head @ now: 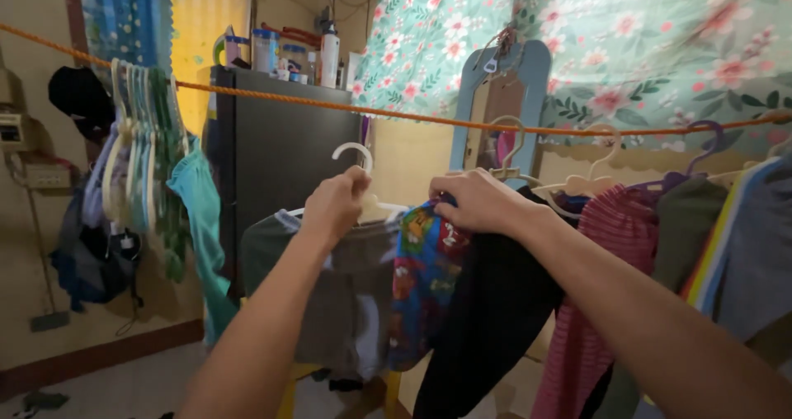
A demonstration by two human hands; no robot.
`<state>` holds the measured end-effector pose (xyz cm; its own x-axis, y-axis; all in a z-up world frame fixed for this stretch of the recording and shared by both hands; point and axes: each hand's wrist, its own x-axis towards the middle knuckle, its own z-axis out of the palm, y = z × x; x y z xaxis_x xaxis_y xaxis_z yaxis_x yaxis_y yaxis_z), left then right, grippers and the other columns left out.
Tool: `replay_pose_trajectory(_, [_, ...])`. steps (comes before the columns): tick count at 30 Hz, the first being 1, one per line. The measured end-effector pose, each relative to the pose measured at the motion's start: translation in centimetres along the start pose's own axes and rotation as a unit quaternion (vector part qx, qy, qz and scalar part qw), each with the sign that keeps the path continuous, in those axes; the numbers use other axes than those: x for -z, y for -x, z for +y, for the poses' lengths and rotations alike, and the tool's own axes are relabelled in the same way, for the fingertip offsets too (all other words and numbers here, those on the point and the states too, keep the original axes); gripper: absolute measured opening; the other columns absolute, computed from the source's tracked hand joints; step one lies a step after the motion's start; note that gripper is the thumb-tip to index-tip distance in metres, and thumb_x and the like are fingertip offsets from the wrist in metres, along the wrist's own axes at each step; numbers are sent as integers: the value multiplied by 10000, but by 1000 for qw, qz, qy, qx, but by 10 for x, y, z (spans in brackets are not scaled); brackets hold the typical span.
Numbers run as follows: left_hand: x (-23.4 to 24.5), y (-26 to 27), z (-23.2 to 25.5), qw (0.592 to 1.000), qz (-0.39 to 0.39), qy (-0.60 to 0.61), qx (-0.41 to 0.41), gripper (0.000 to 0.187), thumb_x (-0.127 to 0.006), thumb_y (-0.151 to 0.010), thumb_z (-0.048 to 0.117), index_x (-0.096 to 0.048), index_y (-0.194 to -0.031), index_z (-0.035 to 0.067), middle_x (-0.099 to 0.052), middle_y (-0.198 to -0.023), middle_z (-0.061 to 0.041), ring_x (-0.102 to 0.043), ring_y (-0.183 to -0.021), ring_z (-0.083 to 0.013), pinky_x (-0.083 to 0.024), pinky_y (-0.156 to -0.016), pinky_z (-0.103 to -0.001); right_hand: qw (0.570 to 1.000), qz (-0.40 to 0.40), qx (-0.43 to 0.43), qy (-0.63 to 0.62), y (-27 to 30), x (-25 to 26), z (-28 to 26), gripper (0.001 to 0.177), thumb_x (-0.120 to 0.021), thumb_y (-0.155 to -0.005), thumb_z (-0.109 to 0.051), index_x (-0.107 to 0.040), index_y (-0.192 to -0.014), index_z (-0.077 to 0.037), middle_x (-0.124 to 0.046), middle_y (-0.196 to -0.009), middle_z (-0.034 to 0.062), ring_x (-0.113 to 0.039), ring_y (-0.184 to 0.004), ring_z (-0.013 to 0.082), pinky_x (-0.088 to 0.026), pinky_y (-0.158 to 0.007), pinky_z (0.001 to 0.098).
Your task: The person sorts clothes from a laundry basket, selects items, and hangs them on hangers along a clothesline. The person handles multiple garments, places them on hangers, and adjusts them on the line.
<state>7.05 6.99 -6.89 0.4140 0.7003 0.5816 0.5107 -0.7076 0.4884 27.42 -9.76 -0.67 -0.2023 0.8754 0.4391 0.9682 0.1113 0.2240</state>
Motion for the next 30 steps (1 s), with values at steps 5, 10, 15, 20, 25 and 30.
replay_pose_trajectory(5, [-11, -14, -1, 896, 300, -108, -308, 203, -574, -1018, 335, -602, -857, 213, -603, -748, -93, -628, -797, -341, -486, -732, -466, 1000, -4, 1, -14, -2, 2, -2, 258, -629, -888, -369, -723, -1068, -209, -773, -1015, 143, -700, -1030, 419, -515, -971, 543])
replay_pose_trajectory(10, [14, -9, 32, 841, 347, -185, -371, 217, -532, -1034, 406, -541, -940, 209, -555, -818, -70, -594, -892, -292, -441, -797, -432, 993, -45, -85, -75, 4, 35, -36, 491, -491, -932, -554, -639, -1277, -236, -795, -1023, 93, -683, -1099, 391, -466, -1044, 539])
replay_pose_trajectory(15, [17, -24, 40, 808, 372, -182, -419, 213, -500, -1062, 380, -507, -940, 205, -498, -796, -33, -581, -841, -280, -451, -761, -400, 989, -86, -120, -13, 1, 30, -43, 464, -444, -942, -534, -714, -1196, -256, -805, -995, 85, -684, -1129, 384, -439, -1072, 516])
replay_pose_trajectory(20, [20, -37, 34, 906, 242, -146, -316, 295, -505, -1049, 450, -586, -1170, 193, -665, -1068, -77, -667, -1063, -323, -455, -962, -525, 963, 225, -30, 142, -7, -26, -11, 454, -490, -994, -454, -554, -635, -183, -593, -497, 92, -670, -553, 341, -516, -684, 417])
replay_pose_trajectory(25, [26, -35, 30, 915, 277, -173, -238, 388, -437, -1048, 546, -646, -1018, 221, -646, -997, -72, -633, -1061, -318, -416, -980, -667, 966, 216, -110, 94, -4, -28, -16, 467, -459, -971, -504, -534, -657, -166, -613, -534, 111, -684, -628, 356, -505, -759, 445])
replay_pose_trajectory(30, [33, -46, 58, 974, 124, -160, -99, 395, -433, -1020, 579, -711, -1039, 298, -673, -1082, -23, -544, -1247, -265, -283, -1078, -763, 969, 116, -203, 77, -9, -22, -19, 511, -392, -966, -580, -688, -789, -203, -756, -792, 129, -749, -905, 332, -476, -1000, 456])
